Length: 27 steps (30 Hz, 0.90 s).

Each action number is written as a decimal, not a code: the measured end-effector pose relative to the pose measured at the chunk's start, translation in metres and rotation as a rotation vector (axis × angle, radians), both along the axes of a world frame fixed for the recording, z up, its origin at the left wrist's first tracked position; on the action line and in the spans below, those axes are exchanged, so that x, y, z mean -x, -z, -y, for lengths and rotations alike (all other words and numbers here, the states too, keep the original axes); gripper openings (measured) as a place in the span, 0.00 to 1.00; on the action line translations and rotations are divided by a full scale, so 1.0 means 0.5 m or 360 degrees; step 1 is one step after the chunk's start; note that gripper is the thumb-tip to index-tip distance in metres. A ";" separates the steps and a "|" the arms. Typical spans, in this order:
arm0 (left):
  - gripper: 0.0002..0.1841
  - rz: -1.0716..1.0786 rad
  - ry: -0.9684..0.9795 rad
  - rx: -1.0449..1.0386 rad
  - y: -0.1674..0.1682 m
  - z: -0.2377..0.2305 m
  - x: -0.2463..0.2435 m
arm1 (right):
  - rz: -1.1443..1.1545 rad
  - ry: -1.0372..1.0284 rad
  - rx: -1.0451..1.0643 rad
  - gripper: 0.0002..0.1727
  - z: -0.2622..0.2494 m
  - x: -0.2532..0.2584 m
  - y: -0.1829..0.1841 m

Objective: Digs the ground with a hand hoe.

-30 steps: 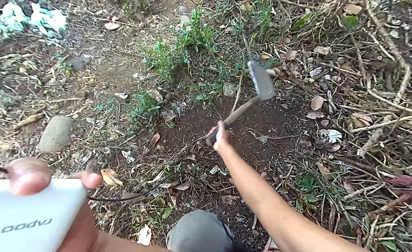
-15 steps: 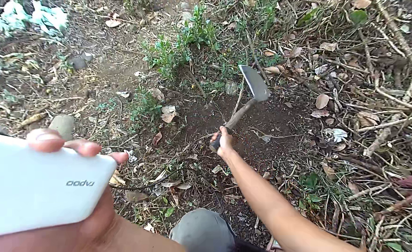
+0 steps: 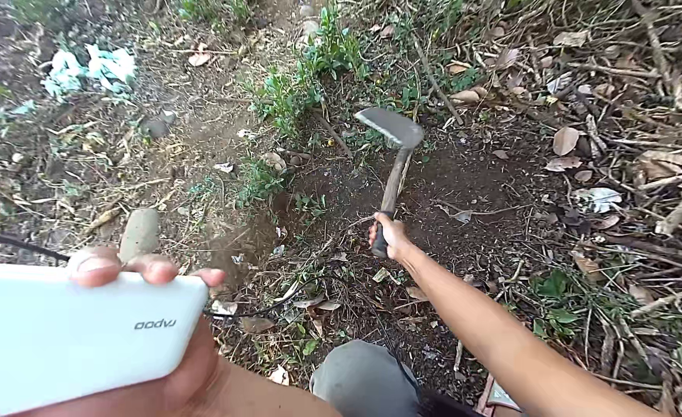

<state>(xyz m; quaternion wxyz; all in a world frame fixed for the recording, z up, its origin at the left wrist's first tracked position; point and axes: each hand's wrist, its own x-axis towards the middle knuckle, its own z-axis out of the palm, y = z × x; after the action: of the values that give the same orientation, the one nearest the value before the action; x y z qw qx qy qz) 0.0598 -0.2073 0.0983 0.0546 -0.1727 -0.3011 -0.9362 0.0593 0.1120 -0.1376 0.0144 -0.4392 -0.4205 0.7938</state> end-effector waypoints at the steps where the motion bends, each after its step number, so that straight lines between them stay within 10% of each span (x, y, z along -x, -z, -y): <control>1: 0.44 0.0002 0.0001 -0.0017 -0.002 0.001 -0.003 | -0.0029 0.0072 0.0058 0.19 0.029 0.020 0.007; 8: 0.44 -0.0040 -0.0063 0.0009 -0.007 -0.007 -0.008 | 0.0489 -0.1578 -0.0065 0.18 0.144 -0.233 0.097; 19: 0.44 -0.0043 -0.0187 0.0128 -0.004 0.015 -0.012 | 0.0119 -0.0249 0.0114 0.19 0.075 -0.090 0.026; 24: 0.46 -0.0018 -0.0141 0.0018 0.002 0.003 -0.007 | 0.0580 -0.1665 -0.0098 0.18 0.082 -0.341 0.074; 27: 0.46 0.0009 -0.0103 0.0006 0.003 0.005 -0.006 | 0.0676 -0.1936 -0.0215 0.19 0.000 -0.373 0.045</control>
<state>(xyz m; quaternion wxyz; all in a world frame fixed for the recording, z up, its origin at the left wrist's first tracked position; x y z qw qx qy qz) 0.0625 -0.2096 0.0969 0.0838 -0.1604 -0.3084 -0.9339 0.2456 0.1119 -0.1600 -0.4939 -0.2681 -0.6369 0.5278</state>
